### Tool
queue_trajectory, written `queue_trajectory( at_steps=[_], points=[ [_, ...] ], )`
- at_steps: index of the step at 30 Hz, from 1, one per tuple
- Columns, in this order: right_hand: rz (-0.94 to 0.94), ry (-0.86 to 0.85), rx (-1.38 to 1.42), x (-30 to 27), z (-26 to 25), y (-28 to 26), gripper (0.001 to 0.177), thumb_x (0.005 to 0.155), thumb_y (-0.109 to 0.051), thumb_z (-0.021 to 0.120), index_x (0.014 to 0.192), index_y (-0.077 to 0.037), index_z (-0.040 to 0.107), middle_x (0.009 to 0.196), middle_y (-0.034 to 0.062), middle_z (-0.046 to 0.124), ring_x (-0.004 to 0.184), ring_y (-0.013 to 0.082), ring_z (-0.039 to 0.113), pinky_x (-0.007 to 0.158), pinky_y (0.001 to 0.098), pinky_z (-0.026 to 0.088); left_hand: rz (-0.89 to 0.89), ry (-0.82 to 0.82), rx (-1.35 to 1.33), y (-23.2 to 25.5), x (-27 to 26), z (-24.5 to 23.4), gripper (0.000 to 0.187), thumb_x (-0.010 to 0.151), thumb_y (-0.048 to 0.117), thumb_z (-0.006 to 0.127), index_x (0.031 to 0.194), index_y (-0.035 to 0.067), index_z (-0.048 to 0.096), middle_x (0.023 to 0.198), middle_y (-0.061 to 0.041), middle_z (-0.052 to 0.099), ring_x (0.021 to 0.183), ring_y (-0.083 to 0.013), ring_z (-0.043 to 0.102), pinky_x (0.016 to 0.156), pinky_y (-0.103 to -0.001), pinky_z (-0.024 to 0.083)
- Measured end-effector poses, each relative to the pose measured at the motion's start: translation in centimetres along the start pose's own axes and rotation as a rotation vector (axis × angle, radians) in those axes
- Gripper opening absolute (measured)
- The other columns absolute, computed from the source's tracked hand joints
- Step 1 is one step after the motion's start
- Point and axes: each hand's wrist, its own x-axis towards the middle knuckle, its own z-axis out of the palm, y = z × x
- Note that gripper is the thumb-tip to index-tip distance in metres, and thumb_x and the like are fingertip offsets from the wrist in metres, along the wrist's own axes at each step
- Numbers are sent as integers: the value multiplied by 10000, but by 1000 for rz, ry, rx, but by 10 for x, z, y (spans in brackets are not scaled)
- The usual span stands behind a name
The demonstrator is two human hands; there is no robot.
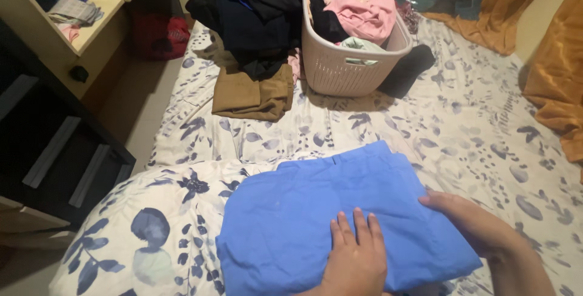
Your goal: The person folds several pairs of pants on a bed. They handle light blue, brown, royal blue, and black pants one at a time, smoothing and folding each into a compact rectangle before placing them in a neat stack.
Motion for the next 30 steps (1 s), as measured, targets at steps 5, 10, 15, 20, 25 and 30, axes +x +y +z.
queue_trajectory(
  at_steps=[5,10,15,20,25,30],
  points=[
    [-189,-225,315,-6,22,-12,495,893,-240,583,1291,51,616,1239,157,711,1077,229,663,939,398,521,12,33,-147,-14,4,-21,841,772,362,660,1385,-190,497,1322,-439,535,1172,-632,548,989,-683,383],
    [-429,-346,256,-9,65,-17,499,897,-132,566,1363,45,534,1305,179,651,1167,285,631,990,436,508,-211,57,-916,-56,13,-64,480,880,182,638,1271,-93,605,1201,-287,685,1103,-408,653,1008,-466,470],
    [-519,-134,225,-17,106,0,778,820,-62,596,1564,-170,395,1427,88,519,1233,193,538,948,397,492,-717,113,-1530,-80,20,-80,331,940,219,631,1087,-57,738,971,-183,737,874,-176,648,819,-332,527],
    [-675,-208,141,-28,121,12,715,905,-70,621,1576,-104,379,1516,144,494,1334,243,486,1060,398,464,-629,-63,-1099,-71,22,-84,300,906,268,677,996,-12,739,786,-130,748,709,-172,692,689,-355,557],
    [-682,-36,151,-18,111,1,827,773,-60,725,1517,-87,366,1447,189,486,1347,309,489,1066,433,456,-659,-61,-1137,-84,47,-115,413,938,372,657,1072,-14,716,872,-121,750,791,-163,675,746,-322,555],
    [-730,-17,93,9,78,-24,997,695,-255,803,1535,-106,286,1482,189,466,1378,334,471,1094,468,458,-703,-76,-1459,-114,89,-194,498,895,360,663,1222,-16,682,1099,-120,764,941,-174,720,855,-311,569]
  ],
)
